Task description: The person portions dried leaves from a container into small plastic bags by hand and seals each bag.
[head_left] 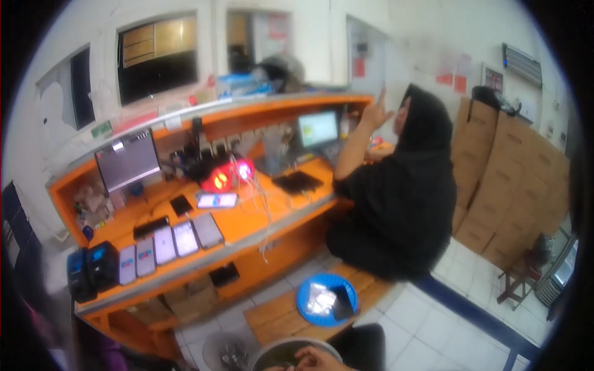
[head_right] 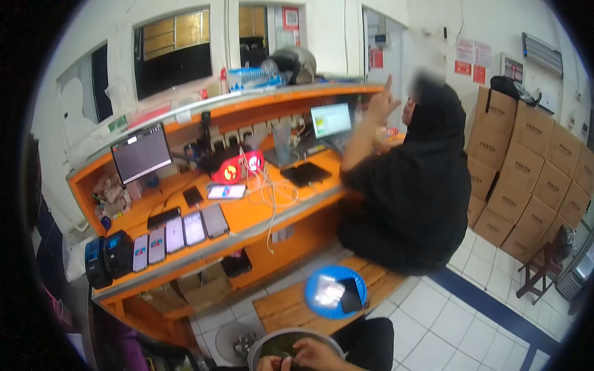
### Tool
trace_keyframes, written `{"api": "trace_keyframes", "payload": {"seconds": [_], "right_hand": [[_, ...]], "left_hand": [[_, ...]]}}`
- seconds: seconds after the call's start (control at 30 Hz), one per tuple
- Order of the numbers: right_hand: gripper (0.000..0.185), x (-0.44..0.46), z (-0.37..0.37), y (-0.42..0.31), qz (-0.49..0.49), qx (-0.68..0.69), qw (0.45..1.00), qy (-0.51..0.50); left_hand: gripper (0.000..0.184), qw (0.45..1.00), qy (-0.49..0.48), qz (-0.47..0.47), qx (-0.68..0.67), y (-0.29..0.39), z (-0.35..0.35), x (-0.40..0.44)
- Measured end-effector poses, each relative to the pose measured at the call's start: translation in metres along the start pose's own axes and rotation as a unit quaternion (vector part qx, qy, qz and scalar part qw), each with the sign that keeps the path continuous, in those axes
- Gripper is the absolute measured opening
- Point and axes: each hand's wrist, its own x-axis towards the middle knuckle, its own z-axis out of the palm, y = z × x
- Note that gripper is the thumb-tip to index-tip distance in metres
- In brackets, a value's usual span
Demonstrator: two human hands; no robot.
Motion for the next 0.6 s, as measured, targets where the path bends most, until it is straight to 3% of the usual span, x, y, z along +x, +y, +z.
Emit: {"api": "trace_keyframes", "payload": {"seconds": [0.03, 0.07, 0.13, 0.23, 0.27, 0.37, 0.4, 0.43, 0.47, 0.5, 0.57, 0.6], "right_hand": [[0.044, -0.001, 0.004, 0.002, 0.005, 0.024, 1.000, 0.001], [0.044, -0.003, 0.009, 0.010, 0.021, 0.032, 0.999, -0.004], [0.029, -0.006, 0.017, 0.030, 0.079, 0.234, 0.966, -0.072], [0.039, -0.007, 0.015, 0.038, 0.110, 0.225, 0.961, -0.120], [0.039, -0.007, 0.013, 0.035, 0.131, 0.275, 0.944, -0.123], [0.030, -0.012, 0.020, 0.038, 0.164, 0.316, 0.928, -0.106], [0.030, -0.019, 0.026, 0.030, 0.188, 0.326, 0.920, -0.109], [0.025, -0.019, 0.029, 0.021, 0.160, 0.199, 0.964, -0.068], [0.021, -0.020, 0.029, 0.016, 0.123, 0.062, 0.990, -0.023], [0.021, -0.021, 0.028, 0.017, 0.127, 0.059, 0.990, -0.015], [0.018, -0.022, 0.028, 0.021, -0.078, -0.151, 0.985, 0.024], [0.016, -0.027, 0.030, 0.022, -0.082, -0.225, 0.971, -0.015]], "left_hand": [[0.045, 0.992, -0.050, -0.081, -0.078, -0.008, 0.008, -0.004], [0.045, 0.991, -0.059, -0.096, -0.073, -0.012, 0.010, -0.007], [0.043, 0.967, -0.136, -0.131, -0.169, -0.018, 0.011, -0.006], [0.035, 0.963, -0.203, -0.113, -0.139, -0.042, 0.001, -0.006], [0.021, 0.875, -0.188, -0.232, -0.382, -0.068, 0.018, -0.018], [0.020, 0.875, -0.202, -0.260, -0.354, -0.040, 0.002, -0.014], [0.018, 0.958, -0.172, -0.149, -0.174, -0.025, -0.003, -0.009], [0.016, 0.990, -0.141, -0.014, 0.010, -0.018, -0.003, -0.007], [0.016, 0.988, -0.151, -0.015, 0.007, -0.018, -0.002, -0.011], [0.015, 0.989, -0.135, -0.023, 0.060, -0.018, 0.002, -0.013], [0.014, 0.987, -0.117, -0.023, 0.111, -0.019, 0.004, -0.009], [0.014, 0.988, -0.129, -0.035, 0.071, -0.020, 0.000, -0.009]]}}
